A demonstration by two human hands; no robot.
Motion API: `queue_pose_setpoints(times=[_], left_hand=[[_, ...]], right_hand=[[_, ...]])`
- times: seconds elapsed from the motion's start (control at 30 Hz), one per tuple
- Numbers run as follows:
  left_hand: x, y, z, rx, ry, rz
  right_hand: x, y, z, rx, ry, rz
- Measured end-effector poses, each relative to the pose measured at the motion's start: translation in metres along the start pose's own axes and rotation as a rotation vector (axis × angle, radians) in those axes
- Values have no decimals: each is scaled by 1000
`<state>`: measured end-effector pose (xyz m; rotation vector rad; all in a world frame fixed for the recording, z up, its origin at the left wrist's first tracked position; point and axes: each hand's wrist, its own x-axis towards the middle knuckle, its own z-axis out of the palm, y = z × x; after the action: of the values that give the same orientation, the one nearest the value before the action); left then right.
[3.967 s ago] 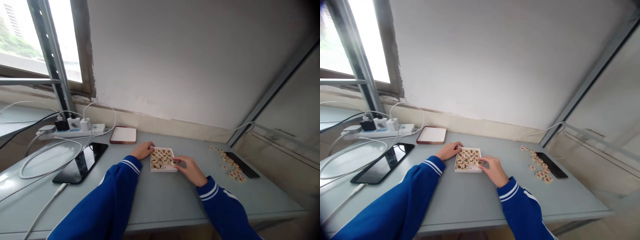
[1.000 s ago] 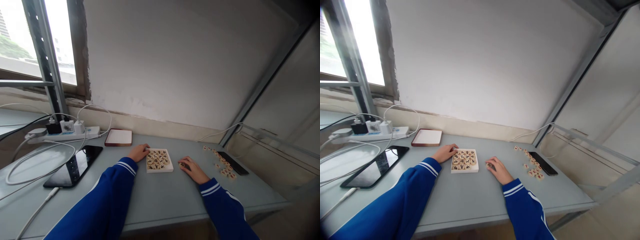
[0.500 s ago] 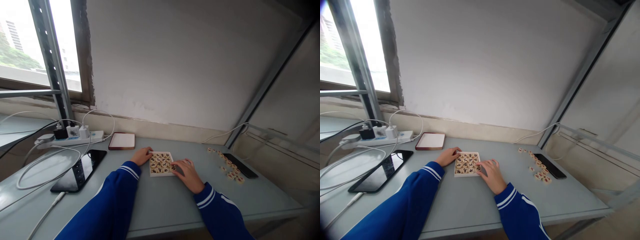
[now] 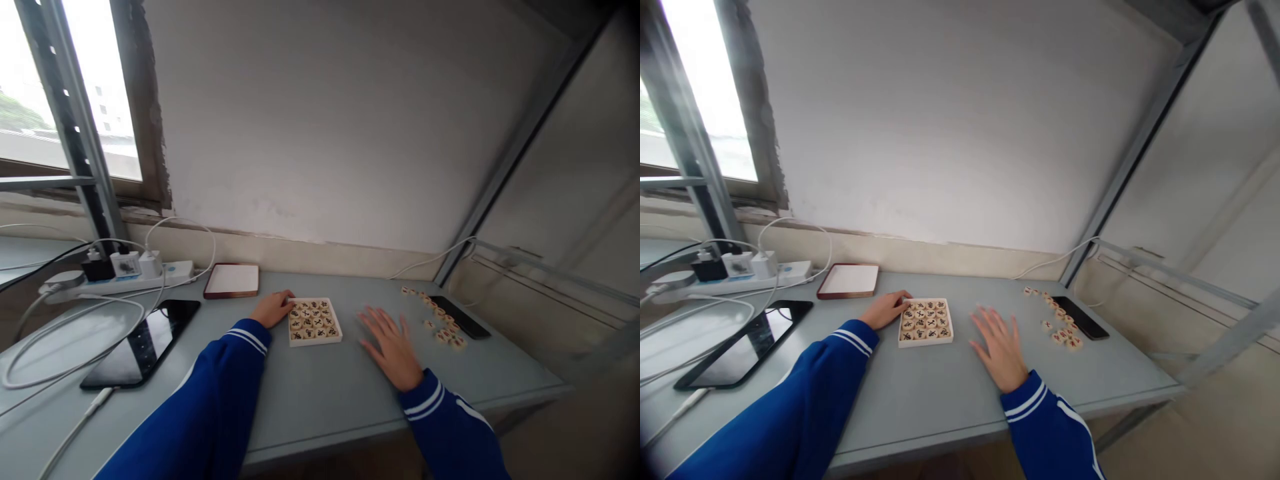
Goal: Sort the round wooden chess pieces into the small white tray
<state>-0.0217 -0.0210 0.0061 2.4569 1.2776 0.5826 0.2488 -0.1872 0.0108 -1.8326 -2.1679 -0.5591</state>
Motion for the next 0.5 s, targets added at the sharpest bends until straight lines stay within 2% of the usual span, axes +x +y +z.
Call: queue_pose_setpoints(times=[0.1,0.17,0.23,0.33,0.5], left_hand=[[1,-1,1,11,1,0],[2,-1,0,14,-1,9],[3,-1,0,13,-3,12],[3,1,-1,10,-5,1],[2,2,-2,-3,-5,2]], right_hand=[[-22,54,11,-127,34,393],[-36,93,18,-140,2,681],[-47,128,26,-58,-69,875],[-50,160,36,79,-138,949],[-30,174,47,110,-108,872]])
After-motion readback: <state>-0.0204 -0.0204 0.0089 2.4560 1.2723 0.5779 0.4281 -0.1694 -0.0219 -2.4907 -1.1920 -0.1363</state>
